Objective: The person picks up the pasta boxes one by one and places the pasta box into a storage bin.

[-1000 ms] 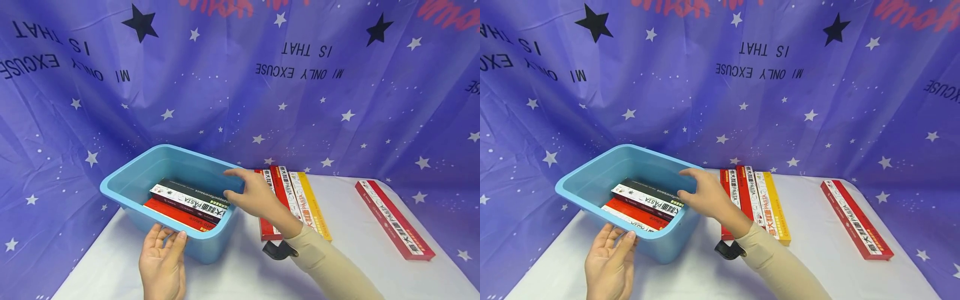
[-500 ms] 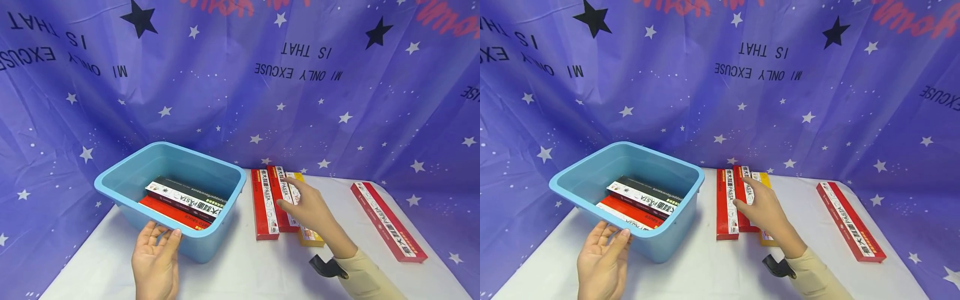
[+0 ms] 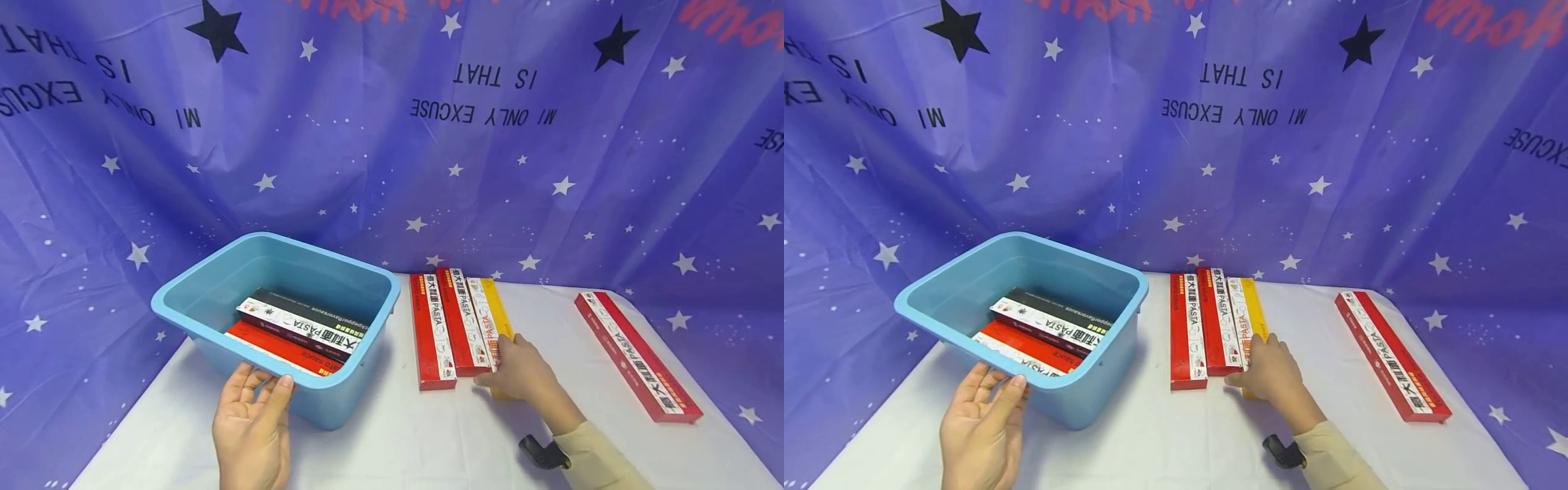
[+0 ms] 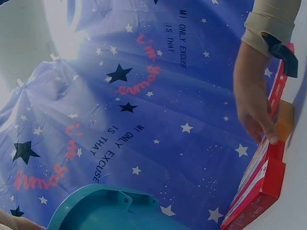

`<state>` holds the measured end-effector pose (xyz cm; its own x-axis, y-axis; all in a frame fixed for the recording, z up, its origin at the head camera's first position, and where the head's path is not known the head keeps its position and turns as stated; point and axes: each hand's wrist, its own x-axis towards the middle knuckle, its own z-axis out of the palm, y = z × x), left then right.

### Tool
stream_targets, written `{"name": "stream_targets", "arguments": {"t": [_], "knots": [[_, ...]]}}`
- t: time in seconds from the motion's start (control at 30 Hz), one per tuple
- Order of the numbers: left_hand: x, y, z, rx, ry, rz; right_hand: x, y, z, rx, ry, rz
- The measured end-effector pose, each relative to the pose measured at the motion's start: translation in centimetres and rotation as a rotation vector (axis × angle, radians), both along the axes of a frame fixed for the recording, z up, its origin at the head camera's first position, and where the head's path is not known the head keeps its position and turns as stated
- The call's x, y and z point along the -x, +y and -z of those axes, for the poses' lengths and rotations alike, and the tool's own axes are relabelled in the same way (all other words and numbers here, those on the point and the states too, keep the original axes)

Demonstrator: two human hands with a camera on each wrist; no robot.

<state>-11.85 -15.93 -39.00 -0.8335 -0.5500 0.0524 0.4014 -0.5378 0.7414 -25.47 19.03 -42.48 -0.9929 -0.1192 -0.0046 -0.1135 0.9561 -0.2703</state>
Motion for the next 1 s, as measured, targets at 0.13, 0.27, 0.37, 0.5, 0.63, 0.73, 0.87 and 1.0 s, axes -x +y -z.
{"name": "stream_targets", "arguments": {"t": [0.13, 0.27, 0.37, 0.5, 0.63, 0.73, 0.87, 1.0], "knots": [[0.0, 0.0, 0.0, 0.002, -0.004, -0.003, -0.4, 0.6, 0.7, -0.020, 0.013, 0.000], [-0.1, 0.0, -0.1, -0.005, 0.009, -0.008, -0.8, 1.3, 1.0, -0.013, 0.000, 0.065], [-0.1, 0.1, -0.1, -0.017, 0.020, -0.012, -1.2, 2.0, 1.0, 0.013, -0.024, 0.130], [0.0, 0.1, 0.0, -0.020, 0.029, -0.016, -1.9, 3.1, 0.9, 0.060, -0.015, 0.161], [0.0, 0.2, 0.0, -0.013, 0.027, -0.015, -2.8, 4.6, 0.6, 0.099, 0.021, 0.153], [0.0, 0.2, 0.0, -0.008, 0.018, -0.010, -3.7, 5.8, 0.2, 0.113, 0.041, 0.145], [0.0, 0.2, 0.0, 0.001, -0.005, 0.003, -5.4, 7.3, -0.5, 0.152, 0.072, 0.187], [0.0, 0.0, 0.1, 0.012, -0.027, 0.001, -6.9, 8.3, -1.5, 0.202, 0.158, 0.257]]}}
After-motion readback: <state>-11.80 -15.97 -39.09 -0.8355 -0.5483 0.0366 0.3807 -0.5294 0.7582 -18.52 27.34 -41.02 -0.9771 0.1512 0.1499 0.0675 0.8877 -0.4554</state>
